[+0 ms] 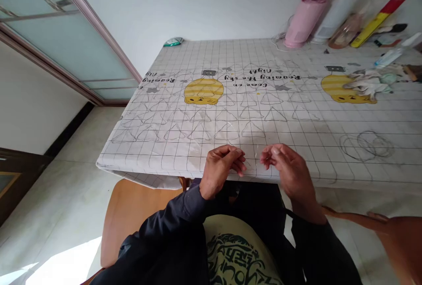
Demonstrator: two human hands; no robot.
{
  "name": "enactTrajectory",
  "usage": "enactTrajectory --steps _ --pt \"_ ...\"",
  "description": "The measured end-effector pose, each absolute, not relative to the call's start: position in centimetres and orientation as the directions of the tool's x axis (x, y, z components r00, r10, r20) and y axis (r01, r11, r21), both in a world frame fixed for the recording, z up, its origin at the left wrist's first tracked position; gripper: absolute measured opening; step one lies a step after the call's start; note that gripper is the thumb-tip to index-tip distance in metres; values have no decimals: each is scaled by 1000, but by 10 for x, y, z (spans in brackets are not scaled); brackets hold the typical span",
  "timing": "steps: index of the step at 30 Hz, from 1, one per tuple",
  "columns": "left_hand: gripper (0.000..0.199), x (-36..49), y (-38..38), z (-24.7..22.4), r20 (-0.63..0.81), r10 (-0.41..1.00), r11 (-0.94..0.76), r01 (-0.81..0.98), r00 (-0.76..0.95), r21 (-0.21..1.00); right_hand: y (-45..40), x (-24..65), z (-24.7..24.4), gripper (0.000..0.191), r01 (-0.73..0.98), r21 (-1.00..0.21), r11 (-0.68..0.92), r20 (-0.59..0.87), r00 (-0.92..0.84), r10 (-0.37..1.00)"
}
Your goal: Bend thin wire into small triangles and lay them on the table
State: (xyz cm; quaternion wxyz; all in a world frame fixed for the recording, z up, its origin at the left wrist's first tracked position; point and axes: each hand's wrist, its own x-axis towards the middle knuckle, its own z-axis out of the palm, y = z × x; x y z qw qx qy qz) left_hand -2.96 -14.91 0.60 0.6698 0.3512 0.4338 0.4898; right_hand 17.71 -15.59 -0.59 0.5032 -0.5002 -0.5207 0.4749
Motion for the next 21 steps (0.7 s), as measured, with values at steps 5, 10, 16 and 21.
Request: enactTrajectory --steps 5,10,16,21 --pt "23 -39 -155 9 -300 907 348 -125 294 929 -135 194 30 26 338 -908 247 214 -134 968" --pt "24 -44 -161 9 -341 870 347 49 355 937 -117 182 47 43 521 -550 653 404 -518 754" --pt "25 -46 -164 7 -358 858 346 102 368 933 -105 170 41 29 462 -277 842 443 -716 539" --pt "24 -48 -163 -3 -349 885 325 129 308 937 -107 171 37 34 508 -234 829 406 -724 558"
